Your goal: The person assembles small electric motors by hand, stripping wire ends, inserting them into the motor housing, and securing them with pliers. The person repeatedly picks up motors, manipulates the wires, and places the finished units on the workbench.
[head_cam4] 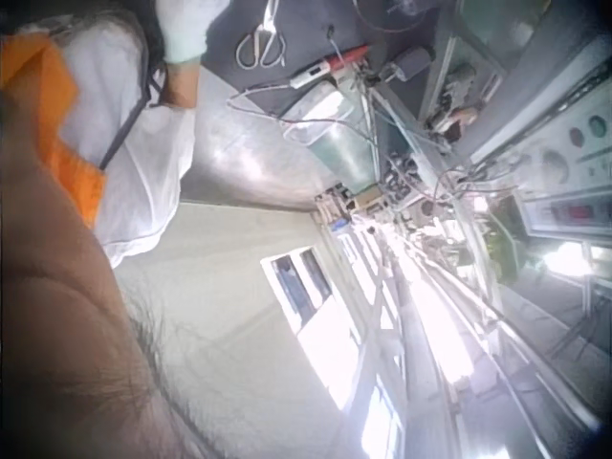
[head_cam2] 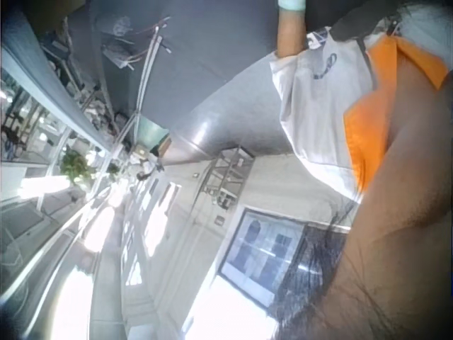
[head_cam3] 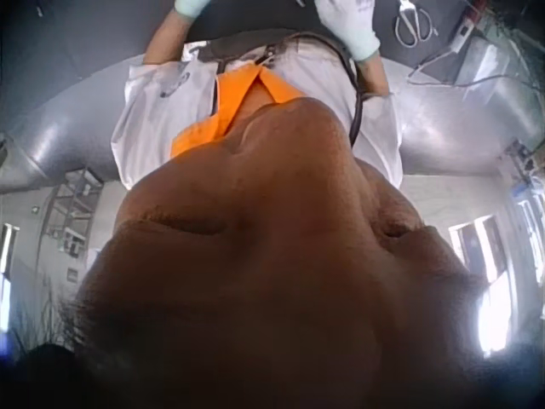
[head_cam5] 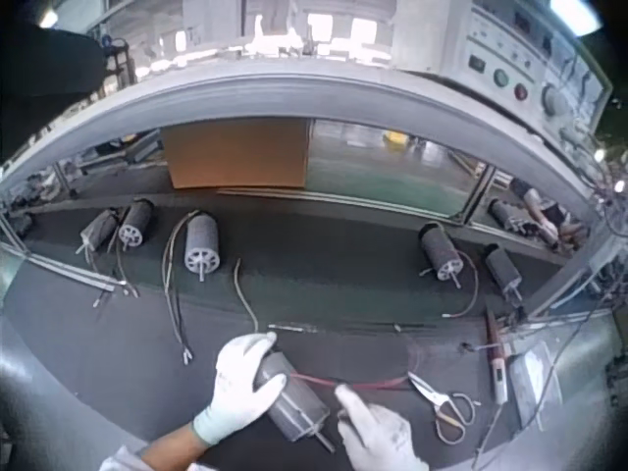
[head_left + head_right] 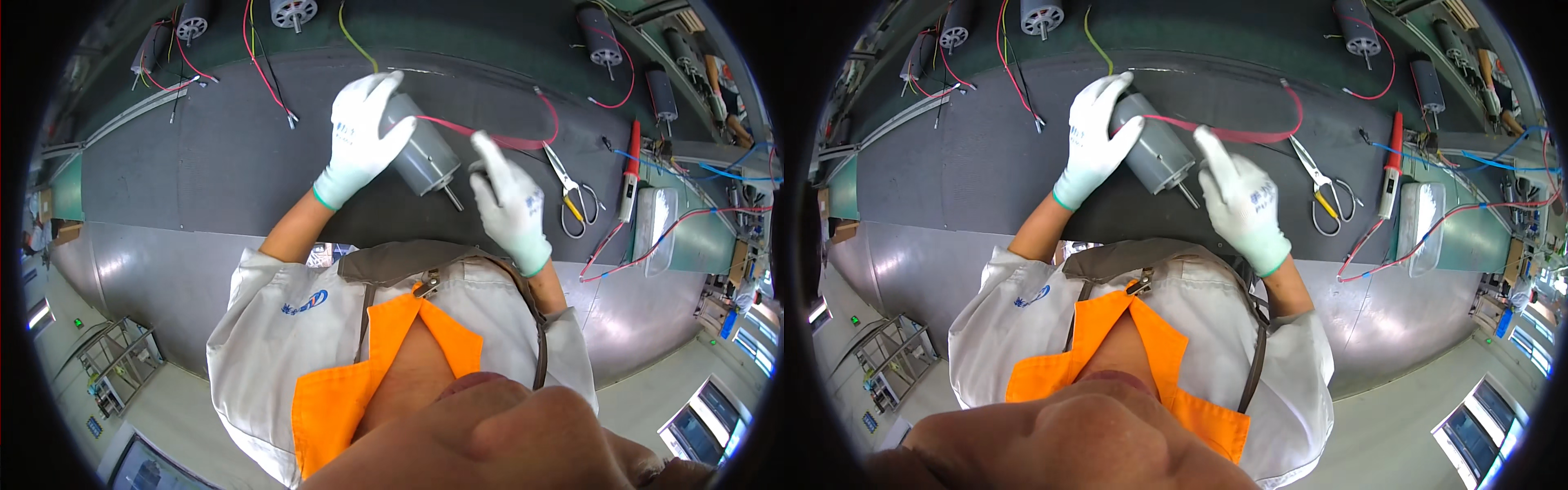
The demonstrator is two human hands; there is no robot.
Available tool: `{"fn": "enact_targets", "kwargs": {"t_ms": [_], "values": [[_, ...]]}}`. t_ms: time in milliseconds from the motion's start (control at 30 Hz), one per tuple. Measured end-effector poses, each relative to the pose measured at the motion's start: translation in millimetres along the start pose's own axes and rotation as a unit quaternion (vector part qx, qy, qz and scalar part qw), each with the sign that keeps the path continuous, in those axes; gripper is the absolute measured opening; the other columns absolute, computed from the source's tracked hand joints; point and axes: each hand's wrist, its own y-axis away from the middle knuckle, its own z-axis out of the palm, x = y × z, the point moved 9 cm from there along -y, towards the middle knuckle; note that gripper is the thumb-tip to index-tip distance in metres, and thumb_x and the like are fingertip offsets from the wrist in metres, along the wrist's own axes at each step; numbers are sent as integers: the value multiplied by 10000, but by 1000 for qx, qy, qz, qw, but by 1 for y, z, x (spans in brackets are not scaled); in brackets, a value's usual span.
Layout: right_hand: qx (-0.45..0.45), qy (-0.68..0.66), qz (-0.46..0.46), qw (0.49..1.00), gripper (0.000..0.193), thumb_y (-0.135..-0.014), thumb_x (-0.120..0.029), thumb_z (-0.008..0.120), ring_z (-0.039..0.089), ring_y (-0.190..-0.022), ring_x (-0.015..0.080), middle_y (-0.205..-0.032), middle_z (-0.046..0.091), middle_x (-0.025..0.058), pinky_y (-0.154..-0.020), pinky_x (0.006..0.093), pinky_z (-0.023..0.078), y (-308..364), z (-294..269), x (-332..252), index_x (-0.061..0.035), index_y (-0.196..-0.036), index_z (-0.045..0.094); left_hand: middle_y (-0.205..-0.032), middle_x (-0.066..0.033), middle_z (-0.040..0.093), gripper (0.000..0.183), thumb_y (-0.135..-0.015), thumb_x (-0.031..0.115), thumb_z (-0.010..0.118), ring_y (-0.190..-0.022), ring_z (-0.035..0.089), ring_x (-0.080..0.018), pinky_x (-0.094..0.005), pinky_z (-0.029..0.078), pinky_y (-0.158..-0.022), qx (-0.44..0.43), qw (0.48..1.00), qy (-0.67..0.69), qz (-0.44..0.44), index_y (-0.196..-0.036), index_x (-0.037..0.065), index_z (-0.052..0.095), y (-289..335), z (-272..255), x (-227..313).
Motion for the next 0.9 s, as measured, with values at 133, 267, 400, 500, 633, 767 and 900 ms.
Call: {"fn": "enact_targets", "kwargs": {"t_ms": [133,267,400,500,633,767,900], "values": [[22,136,-145,980,696,-791,-24,665,533,-1295,370,-1424,541,177,-1047,498,458,-39,-6,-34,-131,-1465,529,-1360,-209,559,574,-841,151,751,-1266,537,-368,-457,424,-1088,34,989,113,-84,-1372,22,575,31,-10,-4],[-26,64,-314,947,738,-798,-6,628,445,-1406,354,-1502,499,99,-1128,521,402,-101,57,-21,-179,-1501,487,-1374,-228,544,561,-848,159,757,-1287,527,-375,-461,420,-1113,24,991,117,-55,-1365,29,582,35,-10,-3],[-163,112,-360,912,690,-873,-20,611,569,-1300,279,-1322,639,134,-1170,499,347,-135,109,-11,-166,-1530,460,-1412,-212,537,608,-877,322,756,-1325,509,-369,-482,419,-1124,-52,995,-64,59,-1378,26,581,28,-19,11],[-137,248,-379,881,242,-908,-81,578,708,-771,304,-781,722,81,-812,445,532,-128,82,-5,-100,-1119,696,-1439,-208,523,763,-840,460,781,-1308,526,-379,-478,407,-1146,-20,999,-33,0,-1415,19,539,33,-34,8],[-206,183,-272,922,119,-897,-171,614,682,-675,324,-675,659,120,-633,441,550,-89,-3,-31,-90,-919,698,-1227,-182,610,841,-932,633,637,-1050,652,-279,-416,562,-875,-41,872,280,-399,-1474,13,464,99,-25,-46],[-240,-63,-376,893,117,-856,-214,682,668,-636,312,-661,631,101,-630,435,553,-15,31,-108,-97,-863,683,-1069,-150,659,925,-946,817,402,-768,670,-232,-378,538,-682,-214,667,474,-533,-1446,42,471,91,9,-20],[-297,-30,-337,893,125,-810,-148,647,712,-691,298,-726,694,154,-590,412,550,11,147,-165,-23,-820,646,-782,-83,638,838,-935,846,375,-638,575,-182,-340,450,-570,-401,707,224,-539,-983,70,690,47,18,-26]]}}
